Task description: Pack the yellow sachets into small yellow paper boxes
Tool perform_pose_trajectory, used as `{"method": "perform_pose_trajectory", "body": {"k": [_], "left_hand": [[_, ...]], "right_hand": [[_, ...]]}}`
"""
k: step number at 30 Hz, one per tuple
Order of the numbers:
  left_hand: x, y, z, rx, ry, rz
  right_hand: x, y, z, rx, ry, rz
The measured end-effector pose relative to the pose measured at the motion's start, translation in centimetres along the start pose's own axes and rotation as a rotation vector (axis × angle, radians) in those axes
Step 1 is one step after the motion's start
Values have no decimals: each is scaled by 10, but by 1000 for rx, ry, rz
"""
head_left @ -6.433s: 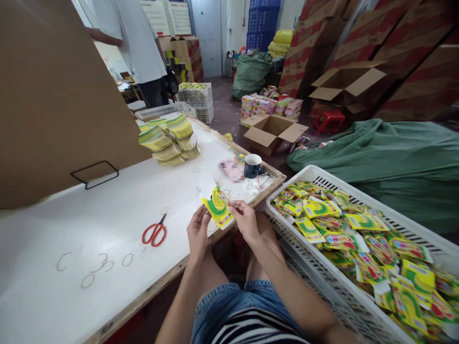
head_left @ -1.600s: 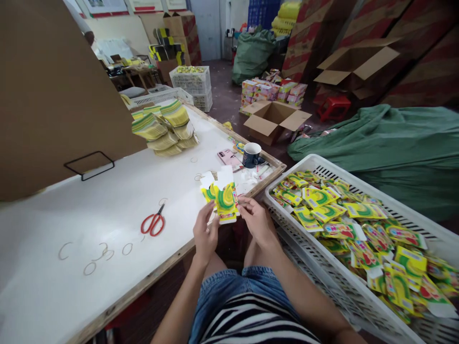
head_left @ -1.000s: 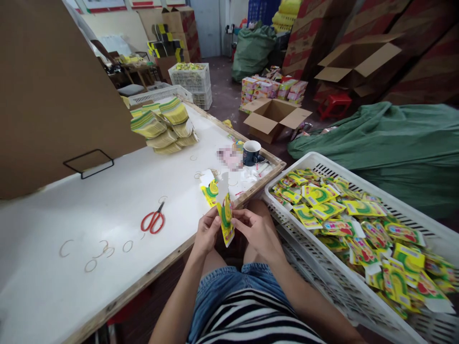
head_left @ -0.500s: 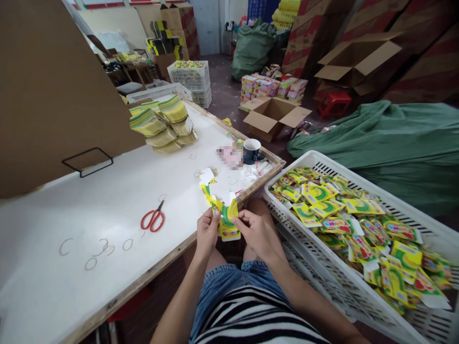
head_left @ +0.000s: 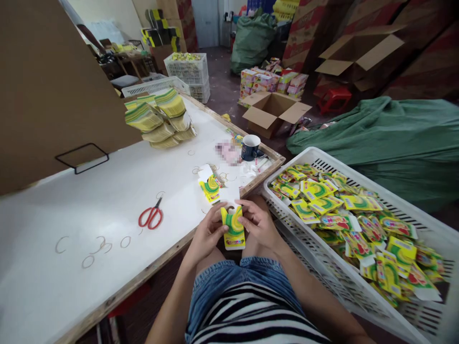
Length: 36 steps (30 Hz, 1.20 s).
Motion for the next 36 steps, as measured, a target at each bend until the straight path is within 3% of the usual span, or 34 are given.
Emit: {"method": "perform_pose_trajectory", "body": {"k": [5,9,14,19,23,26,31,36], "left_hand": [[-6,9,-8,-114,87,57],[-6,13,-11,-152,81,77],[-4,16,-11,-119,71,70],[-3,19,-3,-23,-19,86],[-2,16,0,67,-82,79],[-2,15,-2,87,-80,58],[-2,16,-7,107,-33,51],[-3,17,-6,67,-35,65]], "right_hand": [[0,2,7,-78,74,11],[0,8,11,-138,-1,99],[-1,-7,15,8,-102,12],[0,10,19,-162,-91,119],[2,6,13,-196,9,3],[3,-3,8,-318,27,-68],[6,-5,8,-539,-4,-59],[6,0,9,-592,10,-49]]}}
Point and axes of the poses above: each hand's wrist, its own x-axis towards the middle knuckle, its own z-axis out of the back of the hand, y = z × x, the point moved 8 cm from there along x, towards the middle knuckle
